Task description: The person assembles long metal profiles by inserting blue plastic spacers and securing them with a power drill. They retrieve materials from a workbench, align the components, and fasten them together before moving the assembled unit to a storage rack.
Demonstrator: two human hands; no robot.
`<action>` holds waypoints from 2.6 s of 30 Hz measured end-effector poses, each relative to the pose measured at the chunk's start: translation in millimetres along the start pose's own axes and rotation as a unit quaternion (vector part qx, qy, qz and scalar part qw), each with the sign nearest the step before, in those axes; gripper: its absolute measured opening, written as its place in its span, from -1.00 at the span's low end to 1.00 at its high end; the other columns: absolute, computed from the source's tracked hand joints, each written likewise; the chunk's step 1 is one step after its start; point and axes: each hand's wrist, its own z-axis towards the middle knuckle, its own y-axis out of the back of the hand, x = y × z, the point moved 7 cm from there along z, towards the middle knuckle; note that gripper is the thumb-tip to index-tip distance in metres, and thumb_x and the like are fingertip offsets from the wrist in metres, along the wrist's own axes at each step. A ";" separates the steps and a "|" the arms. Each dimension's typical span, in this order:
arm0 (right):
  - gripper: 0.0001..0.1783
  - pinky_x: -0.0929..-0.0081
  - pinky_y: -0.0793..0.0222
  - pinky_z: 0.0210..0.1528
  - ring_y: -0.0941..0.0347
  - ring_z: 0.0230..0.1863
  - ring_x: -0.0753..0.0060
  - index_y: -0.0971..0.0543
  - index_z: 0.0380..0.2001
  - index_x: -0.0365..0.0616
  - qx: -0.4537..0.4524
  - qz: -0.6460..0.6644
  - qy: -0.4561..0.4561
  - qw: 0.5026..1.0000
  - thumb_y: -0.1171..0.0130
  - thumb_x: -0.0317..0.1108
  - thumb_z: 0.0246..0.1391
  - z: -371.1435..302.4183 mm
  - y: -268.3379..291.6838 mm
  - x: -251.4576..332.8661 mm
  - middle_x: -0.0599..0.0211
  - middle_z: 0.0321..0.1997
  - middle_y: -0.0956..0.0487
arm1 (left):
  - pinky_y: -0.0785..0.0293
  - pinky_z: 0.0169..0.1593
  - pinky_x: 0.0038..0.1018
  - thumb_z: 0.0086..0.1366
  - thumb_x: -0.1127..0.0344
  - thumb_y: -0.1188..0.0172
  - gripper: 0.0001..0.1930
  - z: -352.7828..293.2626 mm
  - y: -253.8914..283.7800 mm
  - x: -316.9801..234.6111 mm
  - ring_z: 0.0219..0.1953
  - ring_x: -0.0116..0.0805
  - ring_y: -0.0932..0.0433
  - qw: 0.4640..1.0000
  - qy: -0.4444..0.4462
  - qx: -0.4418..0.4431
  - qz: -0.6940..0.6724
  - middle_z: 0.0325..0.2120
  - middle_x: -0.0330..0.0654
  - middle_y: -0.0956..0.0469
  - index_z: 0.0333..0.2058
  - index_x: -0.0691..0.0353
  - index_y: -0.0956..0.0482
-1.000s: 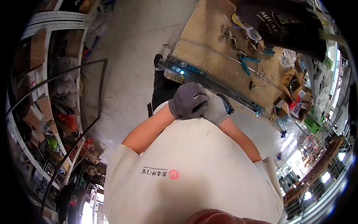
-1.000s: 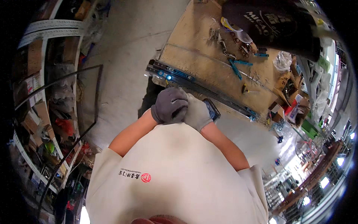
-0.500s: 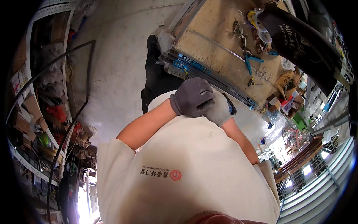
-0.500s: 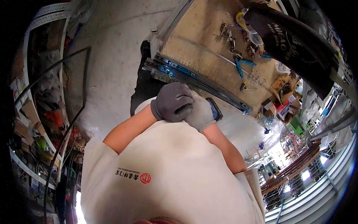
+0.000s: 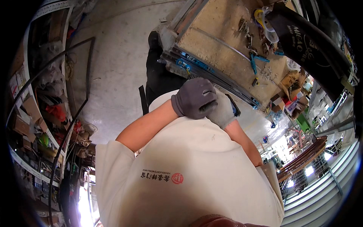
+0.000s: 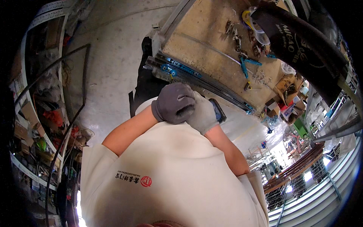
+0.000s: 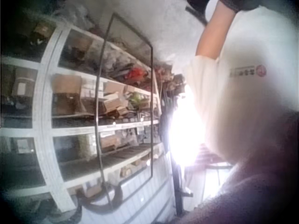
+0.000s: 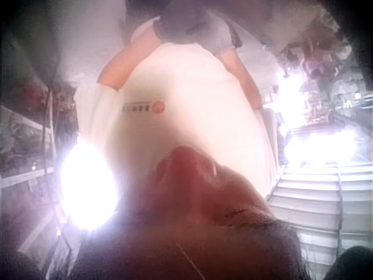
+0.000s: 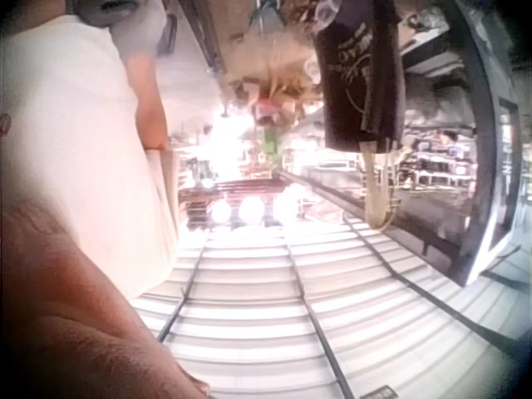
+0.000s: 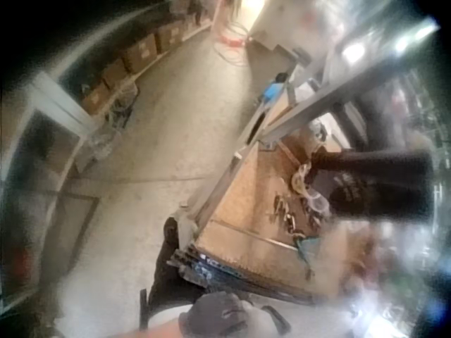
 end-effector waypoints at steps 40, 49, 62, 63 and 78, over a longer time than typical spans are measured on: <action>-0.37 0.16 -0.56 0.06 -0.62 0.04 -0.08 -0.53 0.22 -0.01 0.042 -0.033 -0.009 0.999 -0.28 -0.20 0.02 10.2 -4.7 8.2 0.04 0.11 -0.62 | -0.53 -0.38 -0.27 -0.16 0.42 -0.36 -0.75 -9.8 13.1 7.0 -0.41 -0.11 -0.58 0.996 -0.044 -0.079 -0.025 -0.42 -0.18 -0.56 -0.40 0.14 -0.59; -0.41 0.15 -0.58 0.01 -0.64 -0.03 -0.10 -0.55 0.19 0.00 0.003 -0.001 0.010 1.000 -0.27 -0.22 0.02 9.5 -8.3 -0.2 0.08 0.01 -0.69 | -0.53 -0.38 -0.25 -0.17 0.42 -0.34 -0.74 -9.4 10.6 8.1 -0.40 -0.10 -0.58 0.996 -0.049 -0.074 -0.024 -0.43 -0.17 -0.56 -0.40 0.14 -0.59; -0.32 0.15 -0.57 0.06 -0.62 0.04 -0.12 -0.49 0.28 -0.06 0.051 -0.004 -0.037 0.998 -0.27 -0.21 0.03 11.3 -2.4 8.2 -0.01 0.09 -0.63 | -0.53 -0.38 -0.27 -0.18 0.42 -0.35 -0.73 -8.4 11.5 8.6 -0.40 -0.12 -0.58 0.996 -0.042 -0.074 -0.019 -0.44 -0.19 -0.56 -0.39 0.12 -0.59; -0.31 0.15 -0.56 0.07 -0.62 0.04 -0.12 -0.48 0.29 -0.07 0.057 -0.017 -0.041 0.997 -0.27 -0.21 0.03 11.5 -2.5 8.5 -0.01 0.10 -0.62 | -0.53 -0.38 -0.27 -0.18 0.42 -0.34 -0.73 -7.9 11.8 8.6 -0.40 -0.12 -0.58 0.996 -0.044 -0.077 -0.020 -0.44 -0.19 -0.56 -0.40 0.12 -0.59; -0.31 0.15 -0.57 0.05 -0.63 0.01 -0.10 -0.49 0.26 -0.06 0.024 0.006 -0.013 1.000 -0.28 -0.23 -0.01 11.2 -9.9 -8.0 0.02 0.02 -0.68 | -0.53 -0.40 -0.30 -0.19 0.42 -0.32 -0.76 -5.0 12.5 9.9 -0.41 -0.16 -0.58 0.996 -0.036 -0.080 -0.018 -0.44 -0.23 -0.57 -0.42 0.10 -0.61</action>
